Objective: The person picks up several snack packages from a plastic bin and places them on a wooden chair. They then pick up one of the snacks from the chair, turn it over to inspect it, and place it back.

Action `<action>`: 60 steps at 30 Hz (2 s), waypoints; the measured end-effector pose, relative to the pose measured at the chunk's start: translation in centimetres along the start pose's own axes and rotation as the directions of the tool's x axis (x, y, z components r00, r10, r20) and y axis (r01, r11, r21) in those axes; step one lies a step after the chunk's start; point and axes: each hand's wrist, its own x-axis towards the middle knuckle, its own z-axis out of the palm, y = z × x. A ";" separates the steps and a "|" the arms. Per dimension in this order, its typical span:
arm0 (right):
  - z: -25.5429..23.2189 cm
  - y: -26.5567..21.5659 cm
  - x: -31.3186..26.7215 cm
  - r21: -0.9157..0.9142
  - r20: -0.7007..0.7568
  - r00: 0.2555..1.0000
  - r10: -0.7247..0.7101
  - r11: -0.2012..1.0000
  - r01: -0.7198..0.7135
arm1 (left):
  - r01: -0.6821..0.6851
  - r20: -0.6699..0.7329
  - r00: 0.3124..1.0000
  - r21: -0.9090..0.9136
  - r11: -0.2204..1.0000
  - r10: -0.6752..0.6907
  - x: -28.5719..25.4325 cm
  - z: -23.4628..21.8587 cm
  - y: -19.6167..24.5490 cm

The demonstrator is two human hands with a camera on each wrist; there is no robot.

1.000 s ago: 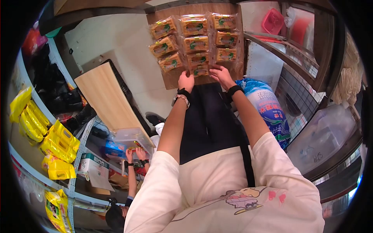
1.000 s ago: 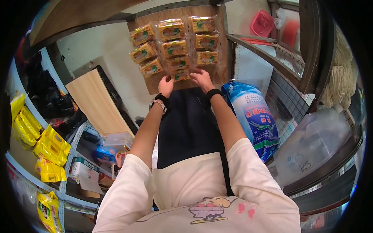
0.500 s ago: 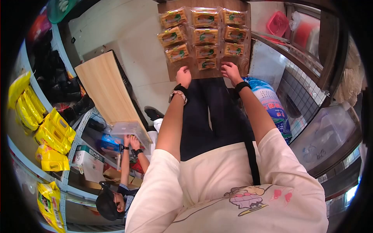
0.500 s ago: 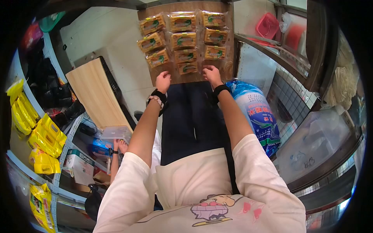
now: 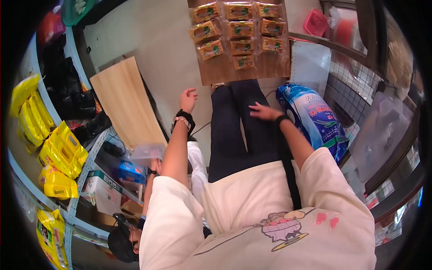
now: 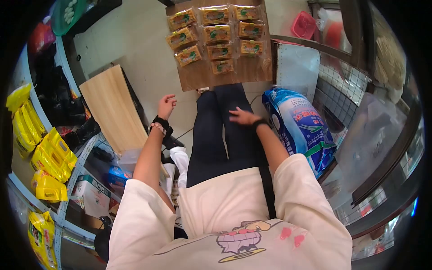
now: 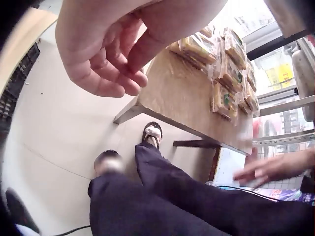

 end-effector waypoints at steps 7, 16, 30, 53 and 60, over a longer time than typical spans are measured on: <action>0.9 2.0 -4.0 0.571 -0.122 0.922 0.367 0.786 -0.237 | -0.067 0.038 0.997 -0.031 0.997 0.068 -4.0 -1.6 -0.1; 12.2 3.7 -4.6 0.619 -0.153 0.979 0.133 0.785 -0.010 | -0.044 0.168 0.986 0.137 0.990 0.021 -6.1 1.6 -4.2; 22.0 10.7 -9.9 0.986 0.101 0.989 0.106 -0.145 -0.085 | -0.296 0.361 0.917 0.331 0.896 0.170 -2.9 12.6 -4.1; 13.2 2.7 -48.1 0.691 -0.627 0.719 -0.300 -0.640 0.335 | 0.229 0.798 0.571 -0.379 0.896 0.192 -47.0 22.0 4.5; 22.4 10.7 -57.4 0.422 -0.877 0.450 0.167 -0.180 0.889 | 0.179 0.900 0.294 -0.383 0.906 0.322 -55.8 27.5 7.2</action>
